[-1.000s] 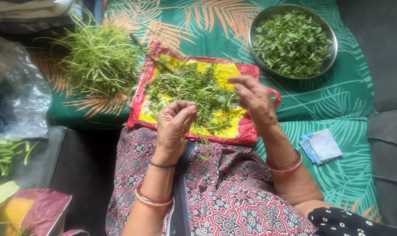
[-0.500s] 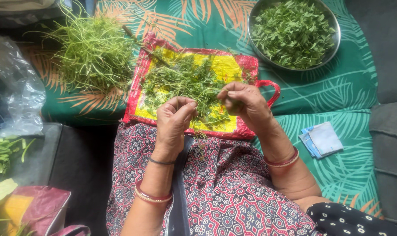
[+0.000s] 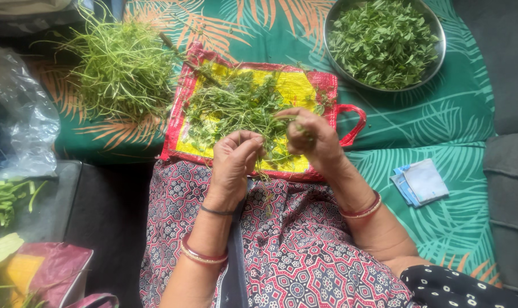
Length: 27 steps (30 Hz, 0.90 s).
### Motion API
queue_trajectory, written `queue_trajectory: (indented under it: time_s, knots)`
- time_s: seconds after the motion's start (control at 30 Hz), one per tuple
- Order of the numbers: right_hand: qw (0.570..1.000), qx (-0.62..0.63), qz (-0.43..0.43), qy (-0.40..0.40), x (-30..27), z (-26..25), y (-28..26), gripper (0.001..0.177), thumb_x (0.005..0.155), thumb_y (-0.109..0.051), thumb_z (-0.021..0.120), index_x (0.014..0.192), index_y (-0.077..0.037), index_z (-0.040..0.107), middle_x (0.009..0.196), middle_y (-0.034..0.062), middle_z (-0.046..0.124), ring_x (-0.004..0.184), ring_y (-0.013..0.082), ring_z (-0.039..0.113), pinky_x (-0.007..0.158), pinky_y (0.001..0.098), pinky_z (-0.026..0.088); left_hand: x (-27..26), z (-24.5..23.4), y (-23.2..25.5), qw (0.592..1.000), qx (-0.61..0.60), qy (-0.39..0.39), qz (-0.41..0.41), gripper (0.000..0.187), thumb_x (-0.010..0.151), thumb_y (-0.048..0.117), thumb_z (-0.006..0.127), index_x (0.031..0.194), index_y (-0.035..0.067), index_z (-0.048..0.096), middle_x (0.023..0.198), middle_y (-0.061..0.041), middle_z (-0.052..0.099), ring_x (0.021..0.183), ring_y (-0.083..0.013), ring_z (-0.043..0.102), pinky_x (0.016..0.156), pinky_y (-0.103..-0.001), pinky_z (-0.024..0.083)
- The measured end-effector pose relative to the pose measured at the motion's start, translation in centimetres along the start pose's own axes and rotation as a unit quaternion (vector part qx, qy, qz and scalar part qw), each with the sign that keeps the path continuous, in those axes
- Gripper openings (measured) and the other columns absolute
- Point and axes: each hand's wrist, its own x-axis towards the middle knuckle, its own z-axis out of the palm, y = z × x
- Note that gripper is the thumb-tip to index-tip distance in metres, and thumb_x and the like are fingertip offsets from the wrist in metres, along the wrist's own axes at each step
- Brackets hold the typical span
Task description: The person sits on a floor mat and sorts green leafy vegetables by hand, separating leaves from stems. The leaves are placed into a metal bowl, while the stems are set aside on a woven basket on their lap.
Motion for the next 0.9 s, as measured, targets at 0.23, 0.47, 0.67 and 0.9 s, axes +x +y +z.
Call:
queue_trajectory:
  time_s: [0.23,0.47,0.67,0.9]
  knots:
    - [0.975,-0.217,-0.051,0.013,0.0,0.9,1.0,0.026,0.098,-0.014,0.062,0.121,-0.004,0.063,0.079,-0.0061,0.058,0.065,0.0033,0.050,0.057,0.0206,0.040,0.4,-0.9,-0.9,1.000,-0.021,-0.003,-0.013,0.009,0.091,0.009,0.074,0.097,0.003,0.070,0.075,-0.005,0.071,0.054,-0.0022,0.054,0.046,-0.017,0.034]
    - [0.936,-0.324,-0.136,0.027,0.3,0.0,1.5,0.012,0.098,-0.013,0.068,0.108,-0.006,0.067,0.093,-0.0054,0.068,0.083,0.0013,0.060,0.070,0.0195,0.049,0.8,-1.4,-1.4,0.991,-0.089,-0.064,-0.075,0.008,0.090,0.007,0.072,0.095,0.002,0.069,0.075,-0.006,0.070,0.048,-0.0001,0.046,0.042,-0.016,0.031]
    - [0.932,-0.342,-0.120,0.019,0.0,1.1,1.2,0.033,0.087,-0.012,0.079,0.117,-0.007,0.066,0.085,-0.0067,0.058,0.072,0.0003,0.047,0.064,0.0176,0.039,0.8,-1.3,-1.9,0.996,-0.071,-0.032,-0.048,0.008,0.092,0.007,0.071,0.097,0.002,0.067,0.076,-0.006,0.069,0.054,-0.0037,0.052,0.046,-0.017,0.034]
    - [0.953,-0.289,-0.063,0.067,0.0,1.3,1.1,0.017,0.092,-0.015,0.075,0.106,-0.007,0.068,0.088,-0.0054,0.068,0.071,-0.0001,0.056,0.059,0.0176,0.045,0.0,-0.3,-1.0,0.999,0.047,0.006,0.008,0.008,0.091,0.010,0.070,0.093,0.004,0.066,0.072,-0.003,0.068,0.052,-0.0014,0.047,0.043,-0.018,0.033]
